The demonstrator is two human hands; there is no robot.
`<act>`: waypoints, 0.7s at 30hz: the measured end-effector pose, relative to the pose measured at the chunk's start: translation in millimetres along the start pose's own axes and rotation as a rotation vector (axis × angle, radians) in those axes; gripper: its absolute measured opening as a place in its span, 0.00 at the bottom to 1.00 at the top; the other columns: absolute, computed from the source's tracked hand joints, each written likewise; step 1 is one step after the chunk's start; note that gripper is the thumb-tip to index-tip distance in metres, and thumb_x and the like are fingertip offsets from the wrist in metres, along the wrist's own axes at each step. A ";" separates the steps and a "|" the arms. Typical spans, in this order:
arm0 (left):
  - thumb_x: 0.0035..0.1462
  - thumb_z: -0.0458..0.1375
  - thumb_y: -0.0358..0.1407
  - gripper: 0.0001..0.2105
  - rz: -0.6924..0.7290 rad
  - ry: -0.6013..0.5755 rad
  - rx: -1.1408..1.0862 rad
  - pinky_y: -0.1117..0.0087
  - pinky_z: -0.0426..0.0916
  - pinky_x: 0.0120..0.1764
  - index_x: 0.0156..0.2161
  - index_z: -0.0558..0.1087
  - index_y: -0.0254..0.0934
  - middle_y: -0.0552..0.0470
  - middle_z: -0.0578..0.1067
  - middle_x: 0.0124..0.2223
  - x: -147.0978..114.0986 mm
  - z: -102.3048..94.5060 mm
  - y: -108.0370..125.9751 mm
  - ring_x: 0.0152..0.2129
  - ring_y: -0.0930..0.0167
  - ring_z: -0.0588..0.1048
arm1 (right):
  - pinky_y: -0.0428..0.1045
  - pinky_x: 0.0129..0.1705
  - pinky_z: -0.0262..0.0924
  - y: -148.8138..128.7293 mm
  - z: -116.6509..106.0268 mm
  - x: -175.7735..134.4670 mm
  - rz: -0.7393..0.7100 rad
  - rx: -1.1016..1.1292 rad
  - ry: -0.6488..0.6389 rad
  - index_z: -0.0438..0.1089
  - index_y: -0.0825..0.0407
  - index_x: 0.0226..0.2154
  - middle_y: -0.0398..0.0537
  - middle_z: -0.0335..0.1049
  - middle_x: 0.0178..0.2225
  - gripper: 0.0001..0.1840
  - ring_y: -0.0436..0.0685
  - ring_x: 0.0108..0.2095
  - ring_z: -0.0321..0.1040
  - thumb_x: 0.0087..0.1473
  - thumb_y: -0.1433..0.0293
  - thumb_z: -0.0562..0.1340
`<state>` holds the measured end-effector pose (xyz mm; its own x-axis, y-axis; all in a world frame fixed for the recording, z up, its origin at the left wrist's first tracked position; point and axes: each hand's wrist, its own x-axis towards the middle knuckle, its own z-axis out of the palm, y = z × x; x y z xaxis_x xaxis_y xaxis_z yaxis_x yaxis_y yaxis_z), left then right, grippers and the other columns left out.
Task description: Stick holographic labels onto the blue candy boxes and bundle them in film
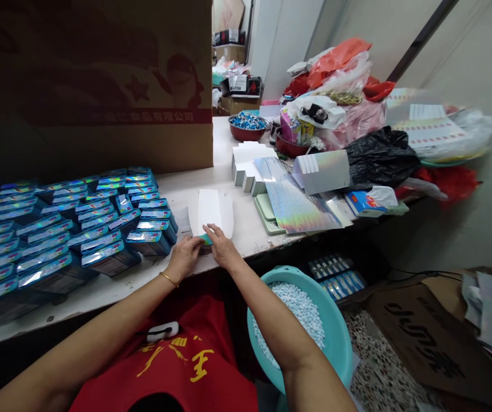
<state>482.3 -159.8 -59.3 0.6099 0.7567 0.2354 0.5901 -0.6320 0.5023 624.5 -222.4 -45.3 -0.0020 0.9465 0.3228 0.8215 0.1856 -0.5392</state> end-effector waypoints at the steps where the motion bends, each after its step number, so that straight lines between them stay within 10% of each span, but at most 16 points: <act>1: 0.58 0.47 0.37 0.12 0.001 -0.012 0.025 0.71 0.62 0.34 0.38 0.72 0.40 0.50 0.67 0.31 1.7 -0.5 -1.3 0.29 0.70 0.68 | 0.52 0.54 0.54 -2.1 -3.5 -4.8 -0.007 0.011 0.027 0.49 0.51 0.57 0.52 0.49 0.58 0.33 0.53 0.57 0.48 0.48 0.82 0.48; 8: 0.58 0.47 0.38 0.12 0.014 -0.007 0.060 0.73 0.61 0.33 0.39 0.72 0.39 0.50 0.68 0.31 3.8 1.0 -6.8 0.29 0.71 0.68 | 0.56 0.50 0.57 10.5 -2.2 -39.3 0.474 0.350 0.705 0.60 0.55 0.49 0.54 0.64 0.46 0.23 0.56 0.47 0.62 0.49 0.72 0.54; 12: 0.58 0.47 0.38 0.12 0.005 -0.027 0.063 0.73 0.61 0.34 0.39 0.72 0.39 0.49 0.68 0.32 4.8 -0.8 -6.0 0.30 0.71 0.68 | 0.53 0.47 0.61 19.2 16.5 -30.0 0.588 0.750 0.434 0.56 0.56 0.51 0.51 0.70 0.40 0.28 0.54 0.40 0.67 0.43 0.74 0.55; 21: 0.58 0.45 0.42 0.15 -0.027 -0.207 0.282 0.71 0.62 0.32 0.46 0.69 0.44 0.47 0.67 0.38 6.6 -13.9 9.9 0.31 0.68 0.70 | 0.48 0.47 0.60 16.7 27.2 -29.7 0.501 0.538 0.228 0.50 0.52 0.53 0.50 0.65 0.47 0.35 0.50 0.44 0.65 0.39 0.80 0.50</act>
<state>484.8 -158.8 -41.2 0.6690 0.7424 0.0371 0.7132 -0.6551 0.2493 622.8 -240.2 -85.1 0.4630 0.8842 0.0614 0.3029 -0.0928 -0.9485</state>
